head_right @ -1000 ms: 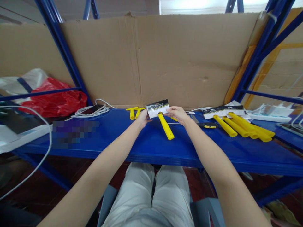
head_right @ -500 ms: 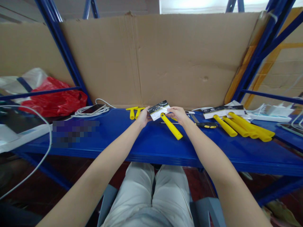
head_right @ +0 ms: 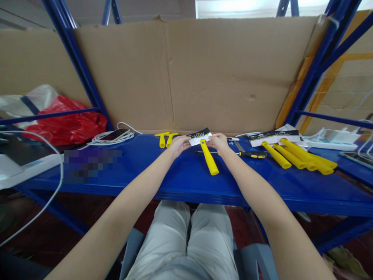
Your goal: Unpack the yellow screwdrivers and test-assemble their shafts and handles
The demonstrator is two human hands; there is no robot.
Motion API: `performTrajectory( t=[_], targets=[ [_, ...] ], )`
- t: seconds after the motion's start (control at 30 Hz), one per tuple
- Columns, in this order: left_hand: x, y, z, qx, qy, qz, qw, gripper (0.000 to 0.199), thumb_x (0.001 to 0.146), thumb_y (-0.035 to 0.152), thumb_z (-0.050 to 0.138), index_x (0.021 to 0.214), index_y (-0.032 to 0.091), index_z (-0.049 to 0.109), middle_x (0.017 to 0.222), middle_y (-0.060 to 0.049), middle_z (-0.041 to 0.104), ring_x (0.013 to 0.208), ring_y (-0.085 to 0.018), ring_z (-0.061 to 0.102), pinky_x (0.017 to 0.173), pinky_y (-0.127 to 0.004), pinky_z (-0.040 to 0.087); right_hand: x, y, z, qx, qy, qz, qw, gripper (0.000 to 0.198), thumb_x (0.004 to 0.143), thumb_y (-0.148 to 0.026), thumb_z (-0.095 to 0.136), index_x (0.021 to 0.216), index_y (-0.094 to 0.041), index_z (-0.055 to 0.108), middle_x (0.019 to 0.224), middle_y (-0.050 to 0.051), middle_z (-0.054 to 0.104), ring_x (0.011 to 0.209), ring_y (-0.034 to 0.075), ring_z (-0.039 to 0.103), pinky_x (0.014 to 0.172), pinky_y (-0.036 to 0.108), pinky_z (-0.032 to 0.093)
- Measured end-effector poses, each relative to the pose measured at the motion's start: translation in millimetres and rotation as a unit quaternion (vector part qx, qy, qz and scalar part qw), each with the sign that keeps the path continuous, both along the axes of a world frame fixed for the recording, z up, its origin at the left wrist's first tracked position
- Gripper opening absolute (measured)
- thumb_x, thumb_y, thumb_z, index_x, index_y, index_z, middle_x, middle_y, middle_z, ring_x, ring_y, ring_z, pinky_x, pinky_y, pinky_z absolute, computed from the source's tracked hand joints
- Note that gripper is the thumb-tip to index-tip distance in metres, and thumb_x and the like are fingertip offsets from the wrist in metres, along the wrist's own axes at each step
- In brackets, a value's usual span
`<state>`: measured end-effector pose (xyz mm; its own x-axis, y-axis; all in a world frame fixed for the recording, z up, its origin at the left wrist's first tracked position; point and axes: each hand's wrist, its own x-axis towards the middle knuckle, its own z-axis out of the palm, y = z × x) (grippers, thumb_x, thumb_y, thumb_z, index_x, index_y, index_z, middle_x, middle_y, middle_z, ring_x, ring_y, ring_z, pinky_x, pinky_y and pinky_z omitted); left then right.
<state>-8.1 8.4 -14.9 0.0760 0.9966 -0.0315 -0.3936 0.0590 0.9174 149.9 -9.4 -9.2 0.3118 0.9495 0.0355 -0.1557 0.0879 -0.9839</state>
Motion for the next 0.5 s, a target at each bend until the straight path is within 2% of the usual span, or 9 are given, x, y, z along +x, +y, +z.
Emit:
performTrajectory(
  t=[0.13, 0.33, 0.5],
  targets=[
    [0, -4, 2.9, -0.012, 0.018, -0.019, 1.0, 0.028, 0.076, -0.004, 0.06, 0.1, 0.01, 0.056, 0.061, -0.002, 0.064, 0.054, -0.011, 0.063, 0.066, -0.026, 0.055, 0, 1, -2, 0.004, 0.011, -0.007, 1.0, 0.024, 0.08, 0.002, 0.051, 0.07, -0.018, 0.041, 0.052, 0.0, 0.059, 0.043, 0.011, 0.059, 0.046, 0.02, 0.052],
    [1, -12, 2.1, -0.022, 0.102, -0.093, 0.99, 0.004, 0.08, 0.006, 0.06, 0.083, 0.008, 0.063, 0.074, -0.011, 0.07, 0.07, -0.018, 0.069, 0.074, -0.031, 0.056, -2, 6, -5, 0.012, 0.047, -0.034, 0.998, 0.023, 0.081, 0.002, 0.048, 0.072, -0.018, 0.041, 0.054, -0.001, 0.058, 0.046, 0.01, 0.059, 0.049, 0.022, 0.055],
    [2, -14, -0.5, -0.01, 0.145, -0.108, 0.984, 0.005, 0.082, 0.012, 0.061, 0.079, 0.01, 0.064, 0.076, -0.011, 0.071, 0.079, -0.019, 0.069, 0.082, -0.034, 0.054, -1, 6, -6, -0.005, 0.05, 0.015, 0.999, 0.022, 0.083, 0.003, 0.043, 0.073, -0.017, 0.043, 0.058, 0.002, 0.06, 0.052, 0.011, 0.063, 0.055, 0.024, 0.057]
  ],
)
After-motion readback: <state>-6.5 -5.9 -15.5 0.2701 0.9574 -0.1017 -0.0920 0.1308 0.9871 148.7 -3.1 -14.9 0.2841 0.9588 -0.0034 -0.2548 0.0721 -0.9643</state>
